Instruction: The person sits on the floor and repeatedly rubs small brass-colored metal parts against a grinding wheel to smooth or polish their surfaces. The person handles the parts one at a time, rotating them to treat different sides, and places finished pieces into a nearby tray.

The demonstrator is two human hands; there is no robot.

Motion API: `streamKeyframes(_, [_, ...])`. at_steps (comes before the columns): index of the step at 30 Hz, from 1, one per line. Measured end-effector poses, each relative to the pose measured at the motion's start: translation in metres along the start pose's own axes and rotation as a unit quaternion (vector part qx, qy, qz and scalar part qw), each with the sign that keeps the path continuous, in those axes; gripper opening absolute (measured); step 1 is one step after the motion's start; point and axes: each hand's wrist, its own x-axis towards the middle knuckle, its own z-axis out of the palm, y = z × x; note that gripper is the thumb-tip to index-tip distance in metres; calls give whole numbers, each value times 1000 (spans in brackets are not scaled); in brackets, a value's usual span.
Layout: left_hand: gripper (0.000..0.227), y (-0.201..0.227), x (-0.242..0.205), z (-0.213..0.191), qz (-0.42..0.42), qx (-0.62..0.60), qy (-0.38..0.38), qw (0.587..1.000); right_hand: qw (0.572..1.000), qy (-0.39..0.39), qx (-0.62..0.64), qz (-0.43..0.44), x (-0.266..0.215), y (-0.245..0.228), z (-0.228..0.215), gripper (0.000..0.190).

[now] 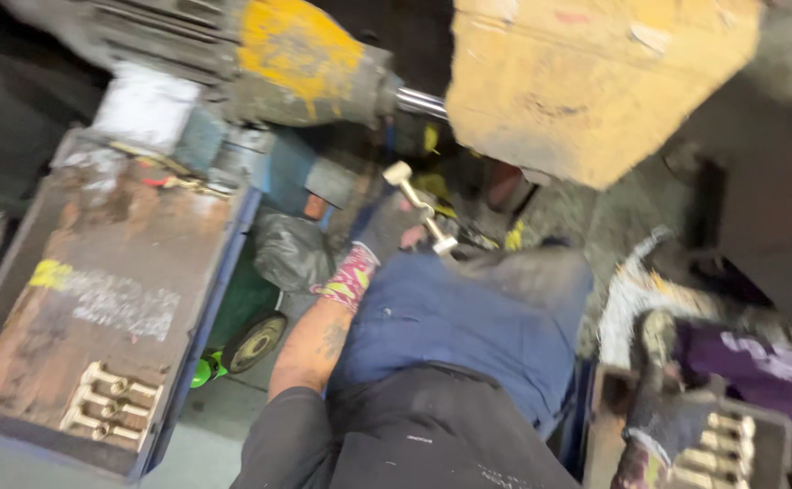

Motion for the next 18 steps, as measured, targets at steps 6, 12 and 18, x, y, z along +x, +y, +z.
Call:
streamKeyframes(6, [22, 38, -26, 69, -14, 78, -60, 995, 847, -239, 474, -2, -4, -132, -9, 61])
streamKeyframes(12, [31, 82, -44, 140, -72, 365, -106, 922, 820, -432, 333, -172, -36, -212, 27, 59])
streamKeyframes(18, [40, 110, -62, 143, 68, 324, -65, 941, 687, -480, 541, -66, -47, -226, 17, 23])
